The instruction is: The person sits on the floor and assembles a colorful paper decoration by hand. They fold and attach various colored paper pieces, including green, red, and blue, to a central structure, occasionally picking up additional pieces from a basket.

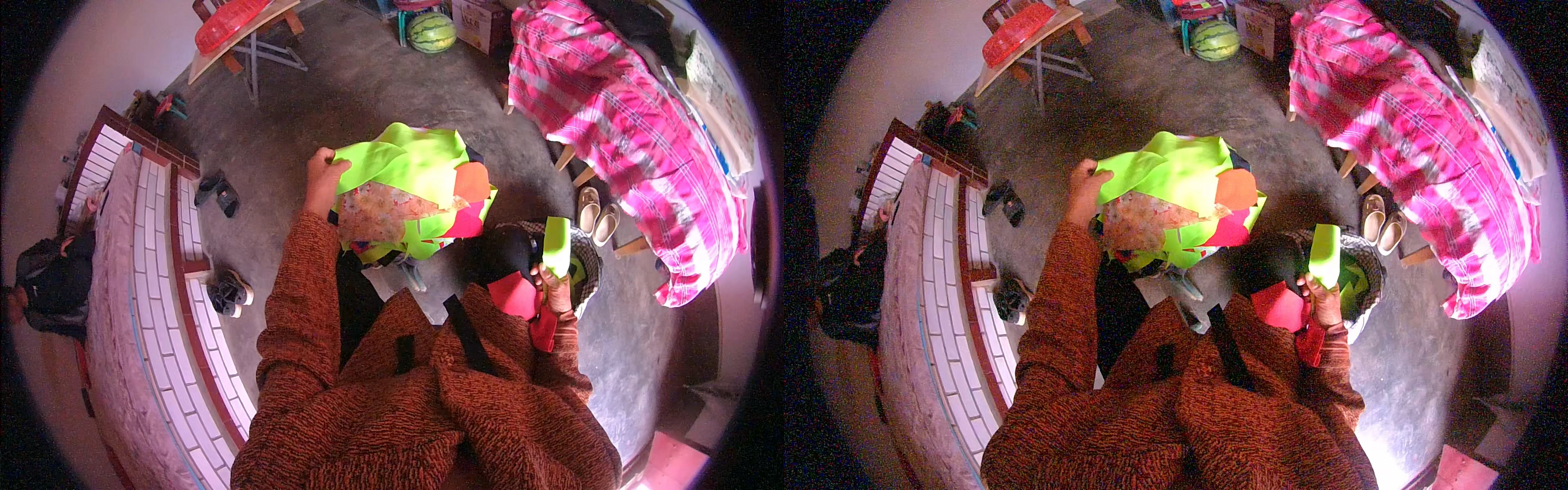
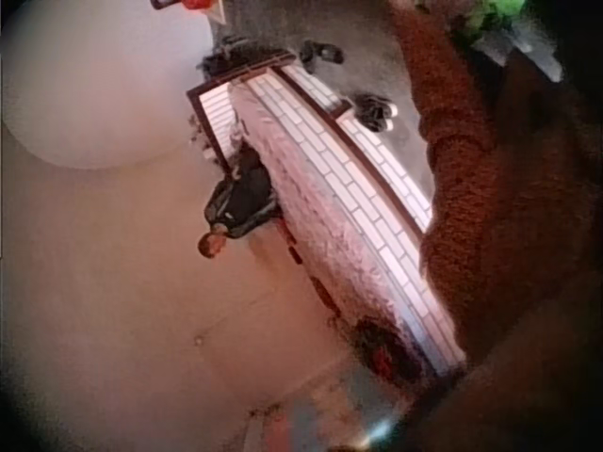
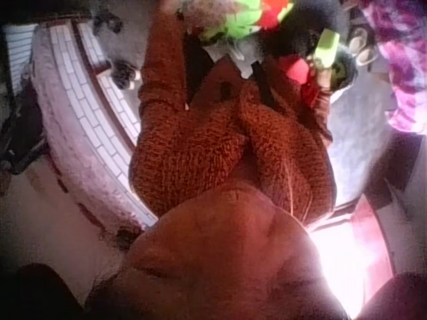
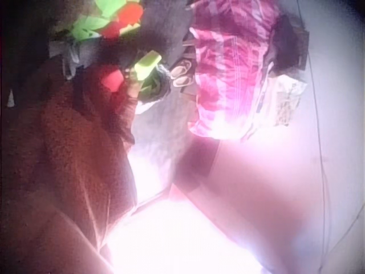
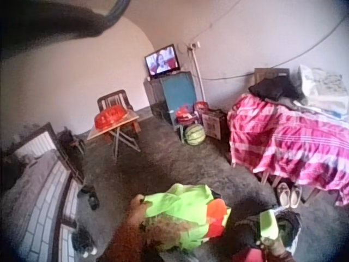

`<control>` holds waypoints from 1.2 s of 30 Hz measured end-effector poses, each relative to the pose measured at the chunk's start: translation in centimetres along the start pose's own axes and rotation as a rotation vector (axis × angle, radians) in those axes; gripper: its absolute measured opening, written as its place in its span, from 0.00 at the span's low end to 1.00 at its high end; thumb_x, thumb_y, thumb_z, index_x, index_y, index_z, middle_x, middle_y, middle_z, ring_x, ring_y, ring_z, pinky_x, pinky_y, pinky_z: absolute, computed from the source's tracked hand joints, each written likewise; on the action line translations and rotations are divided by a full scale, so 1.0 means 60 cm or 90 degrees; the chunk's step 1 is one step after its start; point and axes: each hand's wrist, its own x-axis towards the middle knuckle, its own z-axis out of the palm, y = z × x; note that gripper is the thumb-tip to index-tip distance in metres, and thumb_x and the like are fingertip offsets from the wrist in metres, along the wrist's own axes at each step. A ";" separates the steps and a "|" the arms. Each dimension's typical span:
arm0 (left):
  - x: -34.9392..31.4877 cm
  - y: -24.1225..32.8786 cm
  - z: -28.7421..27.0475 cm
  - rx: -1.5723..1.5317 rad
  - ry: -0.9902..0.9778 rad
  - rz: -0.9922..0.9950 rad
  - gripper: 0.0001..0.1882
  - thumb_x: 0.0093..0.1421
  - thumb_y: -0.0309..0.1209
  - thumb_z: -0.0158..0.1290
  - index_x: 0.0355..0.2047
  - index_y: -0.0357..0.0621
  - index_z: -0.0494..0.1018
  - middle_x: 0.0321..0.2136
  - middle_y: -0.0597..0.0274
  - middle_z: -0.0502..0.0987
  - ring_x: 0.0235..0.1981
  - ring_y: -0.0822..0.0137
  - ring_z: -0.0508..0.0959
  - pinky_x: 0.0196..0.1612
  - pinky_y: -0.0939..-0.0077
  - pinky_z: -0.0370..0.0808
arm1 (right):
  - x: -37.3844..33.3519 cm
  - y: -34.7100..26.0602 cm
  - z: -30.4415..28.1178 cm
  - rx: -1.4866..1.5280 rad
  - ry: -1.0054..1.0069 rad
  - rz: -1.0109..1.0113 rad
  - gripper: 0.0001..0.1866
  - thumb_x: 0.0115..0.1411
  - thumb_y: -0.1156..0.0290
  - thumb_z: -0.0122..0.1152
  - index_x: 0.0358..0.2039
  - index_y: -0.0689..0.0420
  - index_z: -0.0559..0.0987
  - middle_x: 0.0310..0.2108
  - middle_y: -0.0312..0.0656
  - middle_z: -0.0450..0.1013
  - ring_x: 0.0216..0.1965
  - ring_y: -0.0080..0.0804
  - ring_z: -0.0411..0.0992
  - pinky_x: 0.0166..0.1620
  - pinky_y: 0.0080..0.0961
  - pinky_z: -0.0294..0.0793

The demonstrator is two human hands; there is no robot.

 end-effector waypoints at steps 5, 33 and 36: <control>0.004 -0.039 0.011 0.212 0.223 0.108 0.23 0.41 0.22 0.59 0.40 0.43 0.68 0.39 0.50 0.74 0.41 0.54 0.75 0.44 0.66 0.71 | 0.004 -0.006 -0.005 -0.061 -0.026 0.017 0.08 0.56 0.68 0.62 0.34 0.56 0.76 0.26 0.36 0.74 0.23 0.19 0.66 0.27 0.15 0.63; -0.204 0.182 0.201 0.300 -0.049 0.363 0.26 0.54 0.32 0.55 0.53 0.40 0.63 0.51 0.47 0.67 0.54 0.51 0.66 0.57 0.62 0.61 | -0.008 -0.002 0.018 -0.098 -0.097 -0.085 0.14 0.53 0.73 0.64 0.41 0.56 0.74 0.33 0.31 0.73 0.34 0.20 0.70 0.38 0.18 0.69; -0.261 0.164 0.289 0.047 -0.185 0.380 0.21 0.51 0.30 0.60 0.44 0.37 0.69 0.44 0.50 0.73 0.46 0.56 0.71 0.52 0.67 0.66 | -0.010 -0.017 0.058 -0.215 -0.063 -0.187 0.16 0.52 0.76 0.64 0.42 0.56 0.73 0.33 0.31 0.73 0.35 0.20 0.70 0.40 0.20 0.69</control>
